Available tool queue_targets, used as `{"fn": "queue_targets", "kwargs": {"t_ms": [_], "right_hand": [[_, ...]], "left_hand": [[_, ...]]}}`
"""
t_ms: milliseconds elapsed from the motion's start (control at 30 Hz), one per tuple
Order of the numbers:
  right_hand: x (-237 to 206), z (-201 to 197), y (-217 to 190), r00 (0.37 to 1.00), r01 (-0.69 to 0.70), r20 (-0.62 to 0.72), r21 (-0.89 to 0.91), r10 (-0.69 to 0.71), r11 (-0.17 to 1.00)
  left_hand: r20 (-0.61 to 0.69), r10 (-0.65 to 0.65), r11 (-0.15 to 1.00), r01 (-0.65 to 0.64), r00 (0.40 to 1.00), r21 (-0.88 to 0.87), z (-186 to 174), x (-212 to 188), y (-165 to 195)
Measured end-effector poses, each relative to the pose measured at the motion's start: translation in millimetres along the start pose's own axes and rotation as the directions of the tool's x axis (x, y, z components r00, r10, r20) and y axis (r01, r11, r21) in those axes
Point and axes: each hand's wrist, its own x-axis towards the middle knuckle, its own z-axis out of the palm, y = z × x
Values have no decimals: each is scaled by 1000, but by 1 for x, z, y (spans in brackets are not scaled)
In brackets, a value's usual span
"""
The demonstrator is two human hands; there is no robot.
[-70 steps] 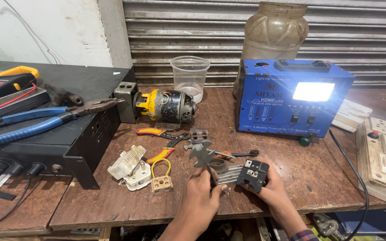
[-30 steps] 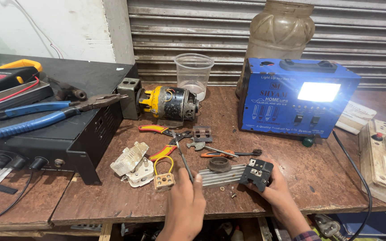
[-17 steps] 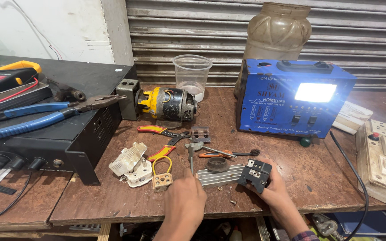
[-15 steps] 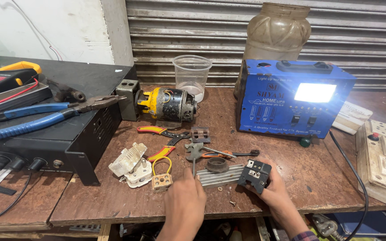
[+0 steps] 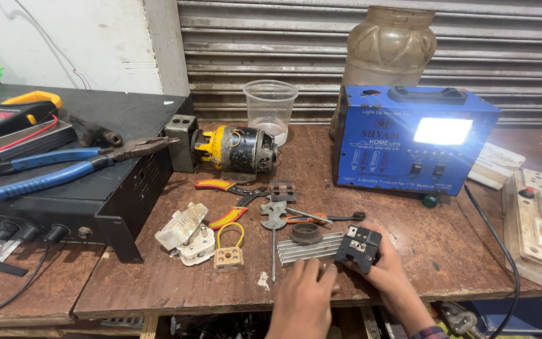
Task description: The person uses pliers to remove a metal piece from a small black electrical component on a cluttered workbench. They then open a drawer and rummage through various parts, placing a few items on the table.
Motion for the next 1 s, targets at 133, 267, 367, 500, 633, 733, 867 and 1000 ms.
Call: {"fn": "queue_targets", "kwargs": {"t_ms": [133,267,367,500,633,733,867,1000], "right_hand": [[-2,-1,-4,997,-71,-1,-24,71,997],[2,-3,4,997,70,37,-35,-68,997],[4,-8,12,999,7,46,-19,-6,1000],[8,-8,16,1000,25,6,-81,-25,996],[6,-8,11,997,68,33,-82,-65,994],[2,-6,6,1000,-4,29,-45,5,999],[4,-4,4,998,60,32,-64,-58,996],[3,-6,4,998,62,34,-61,-60,996]], "left_hand": [[34,-13,998,11,999,64,9,7,-1],[-11,-2,993,3,1000,114,13,4,-6],[-132,93,973,-63,987,221,22,0,-10],[-129,96,950,-52,987,308,37,-3,-14],[0,-6,966,6,1000,259,38,-2,-15],[-7,-21,966,22,1000,259,29,-2,-10],[103,-174,962,147,979,232,9,3,-3],[136,-316,945,298,939,135,-10,5,2]]}}
